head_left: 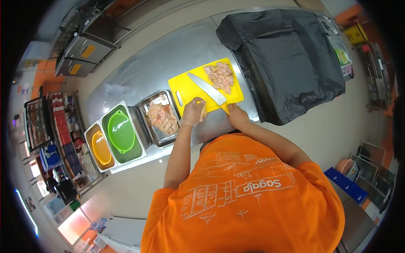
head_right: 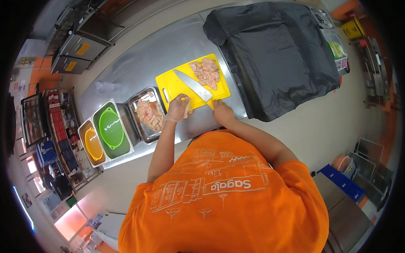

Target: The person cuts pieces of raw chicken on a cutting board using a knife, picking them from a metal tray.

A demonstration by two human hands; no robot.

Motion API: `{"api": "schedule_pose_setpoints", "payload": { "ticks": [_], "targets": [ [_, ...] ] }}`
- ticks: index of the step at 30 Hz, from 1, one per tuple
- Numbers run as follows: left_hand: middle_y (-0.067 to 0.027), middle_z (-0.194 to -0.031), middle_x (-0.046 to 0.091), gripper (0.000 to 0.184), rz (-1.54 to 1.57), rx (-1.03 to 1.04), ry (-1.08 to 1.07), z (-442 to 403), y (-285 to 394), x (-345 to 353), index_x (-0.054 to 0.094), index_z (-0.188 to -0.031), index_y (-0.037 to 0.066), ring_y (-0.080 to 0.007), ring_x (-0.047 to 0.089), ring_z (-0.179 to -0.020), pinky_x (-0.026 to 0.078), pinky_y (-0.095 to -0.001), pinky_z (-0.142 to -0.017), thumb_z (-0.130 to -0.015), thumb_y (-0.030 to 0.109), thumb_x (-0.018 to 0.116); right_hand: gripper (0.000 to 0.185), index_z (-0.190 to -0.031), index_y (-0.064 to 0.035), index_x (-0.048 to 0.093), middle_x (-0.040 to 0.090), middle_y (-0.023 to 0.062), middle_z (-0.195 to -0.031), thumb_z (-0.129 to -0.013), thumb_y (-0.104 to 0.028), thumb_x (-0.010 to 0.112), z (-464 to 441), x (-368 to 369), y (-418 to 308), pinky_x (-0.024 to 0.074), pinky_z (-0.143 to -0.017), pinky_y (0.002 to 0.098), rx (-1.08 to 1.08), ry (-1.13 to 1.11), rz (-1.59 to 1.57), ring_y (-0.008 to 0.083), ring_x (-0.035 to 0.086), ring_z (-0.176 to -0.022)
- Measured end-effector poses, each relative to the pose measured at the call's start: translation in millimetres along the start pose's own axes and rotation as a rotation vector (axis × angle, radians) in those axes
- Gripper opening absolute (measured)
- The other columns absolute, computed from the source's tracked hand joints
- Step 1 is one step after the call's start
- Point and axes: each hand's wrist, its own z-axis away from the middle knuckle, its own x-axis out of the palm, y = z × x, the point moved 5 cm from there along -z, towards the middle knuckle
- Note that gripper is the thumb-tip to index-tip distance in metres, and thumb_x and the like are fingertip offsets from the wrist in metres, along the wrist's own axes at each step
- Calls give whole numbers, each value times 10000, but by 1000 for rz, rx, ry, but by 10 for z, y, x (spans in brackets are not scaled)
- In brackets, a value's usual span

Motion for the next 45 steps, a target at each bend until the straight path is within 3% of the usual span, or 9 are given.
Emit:
{"api": "schedule_pose_setpoints", "payload": {
  "ticks": [3,15,21,27,30,33,36,42,45],
  "targets": [
    [-173,-784,691,273,-88,42,-7,141,199,-16,690,-1096,57,-289,700,-713,547,-394,-658,-1007,315,683,433,-1184,-23,546,624,187,-1152,-879,-255,750,-8,-115,-53,595,-846,463,2,27,57,355,676,-1078],
    [-112,-803,696,241,9,132,35,-113,110,-19,657,-1108,22,-141,627,-666,502,-314,-585,-1027,248,671,404,-1202,33,539,669,279,-1136,-863,-150,659,-135,-35,-9,582,-867,521,77,-77,-67,443,704,-1001],
    [-136,-932,747,241,828,141,-14,-242,-23,24,625,-1154,-5,-178,693,-756,546,-309,-651,-1019,189,674,444,-1213,45,516,680,298,-1086,-856,-177,656,-42,-134,18,574,-860,544,102,-61,-97,465,703,-976],
    [-90,-952,719,226,27,14,333,-401,-1102,-86,655,-1124,-15,-139,676,-811,544,-266,-717,-1007,178,653,428,-1209,2,529,717,289,-948,-889,-242,674,43,-167,65,563,-784,568,87,-20,-107,476,707,-864],
    [-67,-908,713,247,-365,446,360,-459,-1294,-31,680,-1082,-11,-138,655,-776,530,-280,-713,-989,218,669,427,-1220,-4,539,719,274,-911,-936,-292,675,180,-439,-91,559,-740,575,52,-4,-83,468,708,-802],
    [-71,-929,712,279,222,-46,287,-397,-1170,-36,684,-1093,3,-138,650,-781,522,-270,-712,-975,256,687,395,-1181,-22,549,723,223,-918,-985,-354,637,363,-900,-402,563,-690,552,-55,91,-24,440,710,-761],
    [-142,-980,731,294,130,-37,258,-389,-1109,-61,685,-1106,14,-235,696,-867,547,-312,-805,-996,285,657,413,-1159,-48,572,720,185,-894,-990,-418,644,579,-1345,-636,560,-653,521,-214,191,19,403,708,-731],
    [-127,-1014,725,355,-745,587,398,-291,-831,-60,662,-1117,25,-203,698,-879,547,-306,-811,-992,358,656,369,-1153,-29,584,721,229,-892,-977,-337,685,733,-1475,-770,549,-587,492,-452,185,-44,411,702,-724],
    [-89,-1062,707,245,-123,202,261,-419,-1145,-44,638,-1121,32,-188,684,-881,553,-316,-779,-989,238,658,368,-1122,-19,553,714,250,-893,-1005,-359,636,617,-1148,-478,531,-635,560,-255,97,-104,471,688,-743]
  ]
}}
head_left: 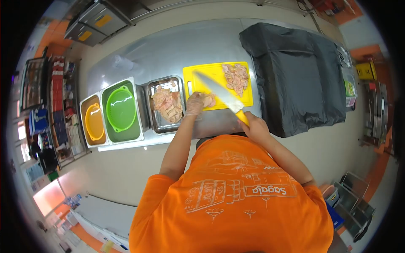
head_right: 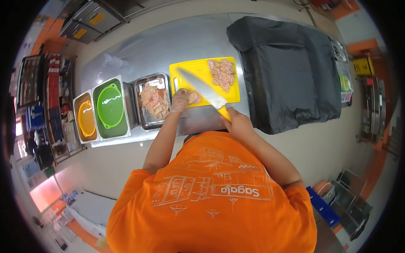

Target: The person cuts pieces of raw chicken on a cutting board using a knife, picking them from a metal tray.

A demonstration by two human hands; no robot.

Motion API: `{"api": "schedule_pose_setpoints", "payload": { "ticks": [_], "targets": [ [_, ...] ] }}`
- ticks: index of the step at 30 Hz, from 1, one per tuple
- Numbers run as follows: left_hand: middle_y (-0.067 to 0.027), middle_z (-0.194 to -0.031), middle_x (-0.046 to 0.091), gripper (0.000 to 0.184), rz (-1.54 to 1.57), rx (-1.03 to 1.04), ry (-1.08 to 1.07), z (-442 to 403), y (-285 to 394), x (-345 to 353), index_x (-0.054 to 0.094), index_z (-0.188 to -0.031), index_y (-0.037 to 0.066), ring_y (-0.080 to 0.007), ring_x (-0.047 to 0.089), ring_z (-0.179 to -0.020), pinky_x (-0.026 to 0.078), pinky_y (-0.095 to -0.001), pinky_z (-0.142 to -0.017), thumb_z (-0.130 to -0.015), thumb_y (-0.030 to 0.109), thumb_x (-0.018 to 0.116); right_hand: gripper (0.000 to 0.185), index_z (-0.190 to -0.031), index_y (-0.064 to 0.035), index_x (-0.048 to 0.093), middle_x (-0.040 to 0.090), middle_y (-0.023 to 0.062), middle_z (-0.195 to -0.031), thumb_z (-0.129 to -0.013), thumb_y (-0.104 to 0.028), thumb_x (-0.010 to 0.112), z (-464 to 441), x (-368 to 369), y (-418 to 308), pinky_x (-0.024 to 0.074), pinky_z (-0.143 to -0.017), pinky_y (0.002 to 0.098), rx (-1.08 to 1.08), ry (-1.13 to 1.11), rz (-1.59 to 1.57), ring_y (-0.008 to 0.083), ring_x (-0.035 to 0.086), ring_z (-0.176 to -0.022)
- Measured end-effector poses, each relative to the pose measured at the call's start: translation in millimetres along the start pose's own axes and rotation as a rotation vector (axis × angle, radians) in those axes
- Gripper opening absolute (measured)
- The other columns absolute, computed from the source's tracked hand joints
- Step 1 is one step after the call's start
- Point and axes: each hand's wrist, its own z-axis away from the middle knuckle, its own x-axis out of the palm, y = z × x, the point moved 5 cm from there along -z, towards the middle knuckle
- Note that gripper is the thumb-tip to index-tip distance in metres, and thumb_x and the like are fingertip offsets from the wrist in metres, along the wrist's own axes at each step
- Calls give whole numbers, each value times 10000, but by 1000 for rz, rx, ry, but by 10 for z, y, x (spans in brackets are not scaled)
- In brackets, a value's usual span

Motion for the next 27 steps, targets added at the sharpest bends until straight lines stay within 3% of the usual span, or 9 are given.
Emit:
{"api": "schedule_pose_setpoints", "payload": {
  "ticks": [1,3,6,8,11,13,17,20,27],
  "targets": [
    [-79,-1056,704,219,265,-196,-20,17,-38,24,638,-1114,33,-185,681,-879,554,-319,-771,-989,211,655,362,-1123,-14,549,707,267,-877,-1006,-345,635,-1,64,73,525,-645,572,88,21,-52,487,683,-752],
    [-62,-947,703,159,225,-90,-29,0,49,-33,667,-1057,30,-197,678,-811,556,-331,-751,-990,170,637,349,-1125,-4,539,694,303,-844,-1007,-318,635,4,145,173,513,-666,594,268,57,-156,519,673,-771],
    [-122,-947,743,219,-40,-117,-94,20,315,-211,699,-1051,14,-250,711,-788,558,-351,-767,-984,213,640,369,-1108,16,563,673,327,-804,-982,-313,672,-64,63,193,514,-682,588,248,70,-161,530,671,-792],
    [-173,-987,762,279,-45,-346,-80,80,405,-320,720,-1057,4,-295,732,-803,560,-372,-781,-978,260,645,379,-1079,28,583,672,336,-821,-959,-311,700,-69,40,221,522,-690,577,242,77,-168,526,675,-813],
    [-199,-945,766,422,-350,-374,-244,24,488,-389,774,-998,39,-281,755,-861,581,-373,-819,-889,444,731,369,-1068,34,584,672,333,-825,-951,-295,703,-42,38,250,526,-698,563,219,40,-155,522,677,-825],
    [-191,-915,757,400,-448,-270,-327,14,610,-439,757,-989,14,-274,745,-847,572,-364,-802,-902,403,727,365,-1067,38,587,672,325,-822,-947,-287,703,-10,29,279,526,-695,549,195,-5,-176,520,677,-820],
    [-140,-887,730,281,41,-315,-150,3,505,-473,707,-995,-15,-223,704,-810,548,-331,-768,-962,262,676,367,-1091,41,593,671,308,-820,-945,-278,701,103,107,376,519,-691,520,213,-91,-214,508,680,-817],
    [-76,-922,688,179,560,-78,-166,-7,733,-403,633,-1069,-2,-163,656,-820,531,-300,-750,-1020,168,609,368,-1111,33,598,670,290,-824,-948,-280,701,199,217,447,512,-694,504,246,-28,-270,492,683,-819],
    [-81,-965,631,140,726,-48,-123,-270,1098,-225,562,-1119,17,-156,638,-863,553,-302,-751,-1067,147,558,329,-1090,30,597,665,278,-840,-969,-266,673,155,146,357,500,-692,491,296,-42,-340,474,673,-806]
  ]
}}
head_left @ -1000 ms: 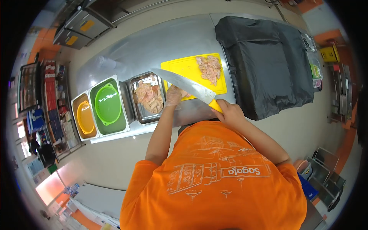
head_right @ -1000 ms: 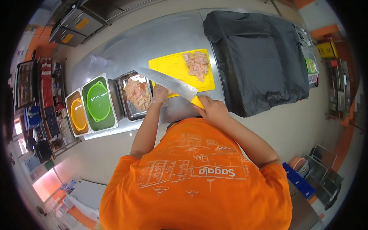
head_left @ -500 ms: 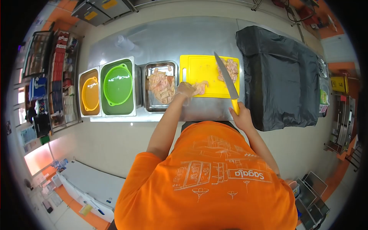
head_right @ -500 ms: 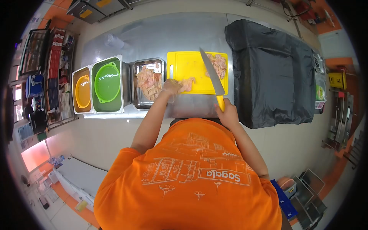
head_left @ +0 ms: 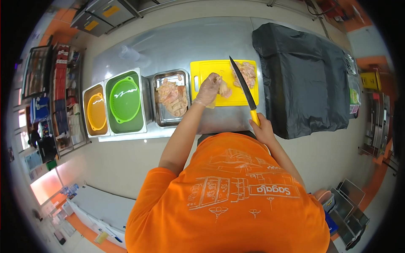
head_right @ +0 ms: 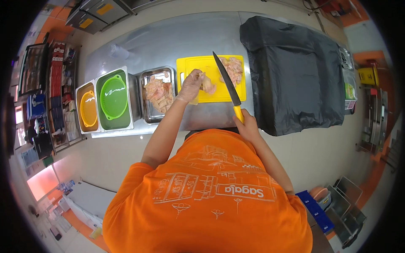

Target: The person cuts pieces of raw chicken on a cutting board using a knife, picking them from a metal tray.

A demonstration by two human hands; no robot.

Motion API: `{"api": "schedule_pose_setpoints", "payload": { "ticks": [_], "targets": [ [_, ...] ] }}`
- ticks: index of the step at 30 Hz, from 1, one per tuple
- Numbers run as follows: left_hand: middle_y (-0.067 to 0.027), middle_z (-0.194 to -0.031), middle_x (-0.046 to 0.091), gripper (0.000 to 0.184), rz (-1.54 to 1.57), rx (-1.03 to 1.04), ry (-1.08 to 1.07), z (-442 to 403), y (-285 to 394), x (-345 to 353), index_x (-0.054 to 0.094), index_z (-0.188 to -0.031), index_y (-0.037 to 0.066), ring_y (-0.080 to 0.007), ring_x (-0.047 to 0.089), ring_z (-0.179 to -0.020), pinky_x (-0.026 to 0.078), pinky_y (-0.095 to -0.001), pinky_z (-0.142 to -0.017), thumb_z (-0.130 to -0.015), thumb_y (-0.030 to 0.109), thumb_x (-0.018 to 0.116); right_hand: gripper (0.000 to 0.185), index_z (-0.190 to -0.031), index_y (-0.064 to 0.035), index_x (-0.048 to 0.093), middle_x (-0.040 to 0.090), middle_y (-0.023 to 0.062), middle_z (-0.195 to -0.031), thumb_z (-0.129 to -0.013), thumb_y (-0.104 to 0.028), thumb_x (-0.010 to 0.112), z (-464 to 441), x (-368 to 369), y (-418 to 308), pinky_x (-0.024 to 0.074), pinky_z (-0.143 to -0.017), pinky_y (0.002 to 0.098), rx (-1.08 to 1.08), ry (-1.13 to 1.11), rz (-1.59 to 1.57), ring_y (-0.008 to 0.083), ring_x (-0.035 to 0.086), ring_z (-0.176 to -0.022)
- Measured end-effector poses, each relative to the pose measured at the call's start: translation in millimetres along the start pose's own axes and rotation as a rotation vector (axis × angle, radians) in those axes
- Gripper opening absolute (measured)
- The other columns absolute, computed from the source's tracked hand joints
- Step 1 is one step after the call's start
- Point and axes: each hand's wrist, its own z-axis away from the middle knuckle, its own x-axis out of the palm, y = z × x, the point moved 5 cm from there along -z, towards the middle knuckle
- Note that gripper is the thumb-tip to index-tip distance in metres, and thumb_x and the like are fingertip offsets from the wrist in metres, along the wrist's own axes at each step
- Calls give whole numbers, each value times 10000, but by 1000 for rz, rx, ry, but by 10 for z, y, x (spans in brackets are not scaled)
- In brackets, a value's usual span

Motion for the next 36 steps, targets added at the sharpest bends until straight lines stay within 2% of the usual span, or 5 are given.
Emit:
{"api": "schedule_pose_setpoints", "payload": {
  "ticks": [3,7,10,22,36],
  "targets": [
    [-140,-977,674,182,225,45,144,59,180,78,581,-1076,-24,-161,717,-885,612,-303,-667,-1028,151,591,296,-1082,34,590,660,282,-829,-992,-244,636,-28,8,61,495,-687,500,-5,-5,-59,481,669,-800],
    [-129,-777,740,243,-130,-224,340,95,-866,-333,691,-864,-58,-161,706,-629,561,-281,-582,-934,175,693,266,-1082,37,545,667,300,-851,-1031,-223,563,-82,178,295,499,-711,548,-68,44,56,505,667,-826],
    [-112,-703,730,233,-139,-345,408,290,-993,-392,717,-880,-53,-156,711,-616,538,-280,-550,-928,174,693,263,-1142,24,525,676,323,-894,-1058,-225,523,-122,345,316,497,-718,584,-44,-24,73,529,659,-834],
    [-138,-717,717,203,-433,-400,371,506,-613,-440,695,-917,-81,-184,703,-578,535,-304,-524,-950,119,684,272,-1120,0,488,683,323,-906,-1073,-267,497,-220,689,596,516,-732,630,-15,-26,279,531,668,-856],
    [-134,-659,700,240,-352,-373,410,615,-1037,-567,703,-875,-73,-186,686,-538,537,-328,-509,-955,149,657,270,-1121,6,486,679,337,-899,-1069,-258,508,-309,591,525,514,-710,634,12,33,387,539,664,-817]
  ]
}}
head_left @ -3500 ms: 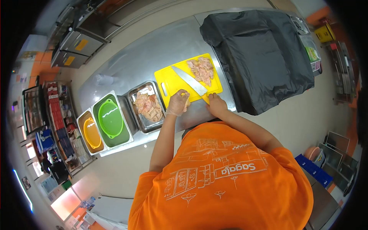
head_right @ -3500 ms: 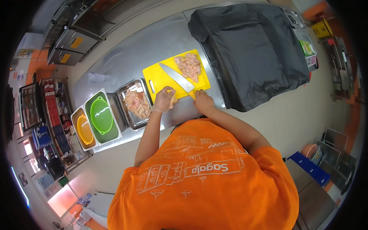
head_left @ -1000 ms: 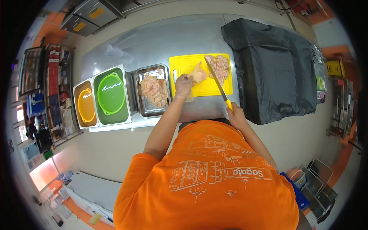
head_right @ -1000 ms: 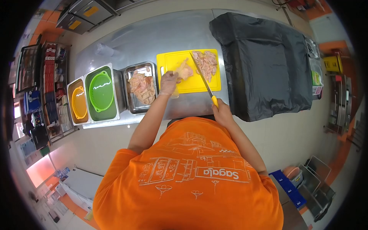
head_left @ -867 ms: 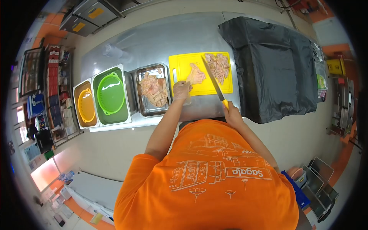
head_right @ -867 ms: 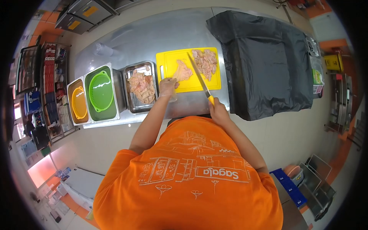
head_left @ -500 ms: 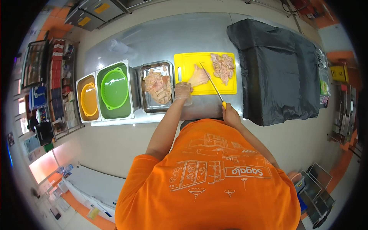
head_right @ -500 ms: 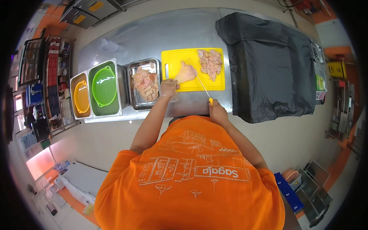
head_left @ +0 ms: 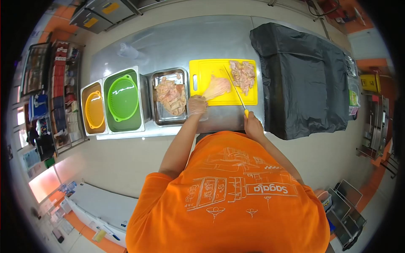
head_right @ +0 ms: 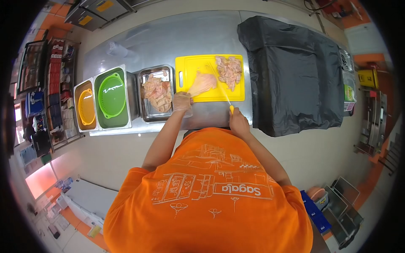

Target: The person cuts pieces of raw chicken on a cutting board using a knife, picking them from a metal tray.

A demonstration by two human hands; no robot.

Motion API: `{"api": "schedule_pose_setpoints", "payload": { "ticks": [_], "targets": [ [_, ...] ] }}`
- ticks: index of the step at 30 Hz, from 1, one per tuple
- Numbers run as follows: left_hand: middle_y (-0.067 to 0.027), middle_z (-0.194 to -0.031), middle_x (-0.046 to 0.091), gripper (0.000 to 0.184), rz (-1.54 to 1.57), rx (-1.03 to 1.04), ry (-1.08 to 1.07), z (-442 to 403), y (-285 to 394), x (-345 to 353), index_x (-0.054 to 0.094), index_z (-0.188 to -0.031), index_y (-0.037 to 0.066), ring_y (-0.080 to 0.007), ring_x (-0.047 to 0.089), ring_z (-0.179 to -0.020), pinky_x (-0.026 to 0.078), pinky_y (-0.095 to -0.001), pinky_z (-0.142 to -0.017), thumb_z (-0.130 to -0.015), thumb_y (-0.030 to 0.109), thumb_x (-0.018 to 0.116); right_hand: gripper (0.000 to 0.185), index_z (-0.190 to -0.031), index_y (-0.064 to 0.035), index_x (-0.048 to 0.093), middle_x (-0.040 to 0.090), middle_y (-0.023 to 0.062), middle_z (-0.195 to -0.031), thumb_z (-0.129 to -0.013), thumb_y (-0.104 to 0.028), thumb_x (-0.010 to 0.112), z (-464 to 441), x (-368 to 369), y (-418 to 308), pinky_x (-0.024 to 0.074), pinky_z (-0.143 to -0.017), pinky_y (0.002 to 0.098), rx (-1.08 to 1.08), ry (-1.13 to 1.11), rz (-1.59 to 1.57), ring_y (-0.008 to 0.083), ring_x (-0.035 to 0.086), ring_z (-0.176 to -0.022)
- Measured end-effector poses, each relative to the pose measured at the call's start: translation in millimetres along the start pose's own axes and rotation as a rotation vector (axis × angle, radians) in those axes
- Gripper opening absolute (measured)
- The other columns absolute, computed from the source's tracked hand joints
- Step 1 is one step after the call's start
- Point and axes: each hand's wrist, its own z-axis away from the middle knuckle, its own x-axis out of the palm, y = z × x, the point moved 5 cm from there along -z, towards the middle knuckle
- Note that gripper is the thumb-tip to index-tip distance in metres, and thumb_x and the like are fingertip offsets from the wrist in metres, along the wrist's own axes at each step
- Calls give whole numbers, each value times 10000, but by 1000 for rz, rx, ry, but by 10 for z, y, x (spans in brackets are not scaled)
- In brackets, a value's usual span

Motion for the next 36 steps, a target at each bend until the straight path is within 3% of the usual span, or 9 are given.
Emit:
{"api": "schedule_pose_setpoints", "payload": {
  "ticks": [7,10,16,19,23,25,28,31,36],
  "targets": [
    [-127,-647,708,257,49,13,3,-79,-119,6,707,-809,-36,-212,695,-546,545,-361,-542,-946,173,648,307,-1083,8,494,692,301,-973,-1074,-299,485,-58,-125,-373,532,-755,612,-94,-128,-20,514,677,-845],
    [-137,-658,709,253,-200,69,44,61,80,-88,709,-819,-32,-243,704,-563,560,-373,-586,-933,186,649,314,-1088,2,502,697,298,-987,-1073,-311,482,-121,-46,-319,535,-757,612,-82,-122,8,516,678,-847],
    [-114,-638,679,189,-237,214,122,-206,-518,-13,679,-860,-30,-190,691,-541,549,-338,-502,-960,125,642,301,-1087,7,508,694,310,-958,-1071,-293,493,-158,-43,-196,526,-744,619,-49,-62,18,533,667,-829],
    [-125,-642,688,218,-364,215,111,-131,-450,-33,683,-848,-20,-199,691,-542,553,-334,-514,-972,150,626,321,-1088,7,504,693,304,-991,-1075,-313,483,-159,-12,-220,531,-778,619,-20,-78,-5,532,670,-859],
    [-148,-689,711,374,-455,206,34,-342,-811,55,689,-847,-24,-236,697,-564,572,-357,-577,-997,304,589,322,-1081,11,499,686,328,-952,-1077,-311,487,-107,21,-167,526,-771,624,9,-34,-69,536,669,-853],
    [-178,-775,740,457,-705,179,-88,-226,-536,-36,708,-881,-26,-301,737,-666,599,-395,-676,-1004,392,569,322,-1081,13,498,684,334,-913,-1076,-309,492,-45,3,-106,528,-753,622,19,-18,-98,538,669,-837],
    [-226,-965,754,526,-980,189,-29,132,193,-248,734,-975,-22,-398,741,-917,584,-463,-849,-993,477,566,322,-1088,15,498,684,330,-857,-1069,-306,511,110,-75,20,534,-715,615,-6,-13,-119,536,672,-808],
    [-276,-1125,719,561,-838,124,-19,481,1119,-391,739,-1059,-21,-440,681,-1102,535,-500,-959,-970,513,591,317,-1106,13,505,688,324,-840,-1054,-297,548,312,-8,201,535,-686,611,-26,-26,-119,533,676,-793],
    [-282,-1081,725,561,-679,150,-11,-52,1254,-53,742,-1025,-20,-419,701,-1065,548,-481,-924,-959,517,598,308,-1138,1,525,693,326,-863,-1038,-283,591,531,65,174,528,-681,611,49,-69,-99,530,682,-816]
  ]
}}
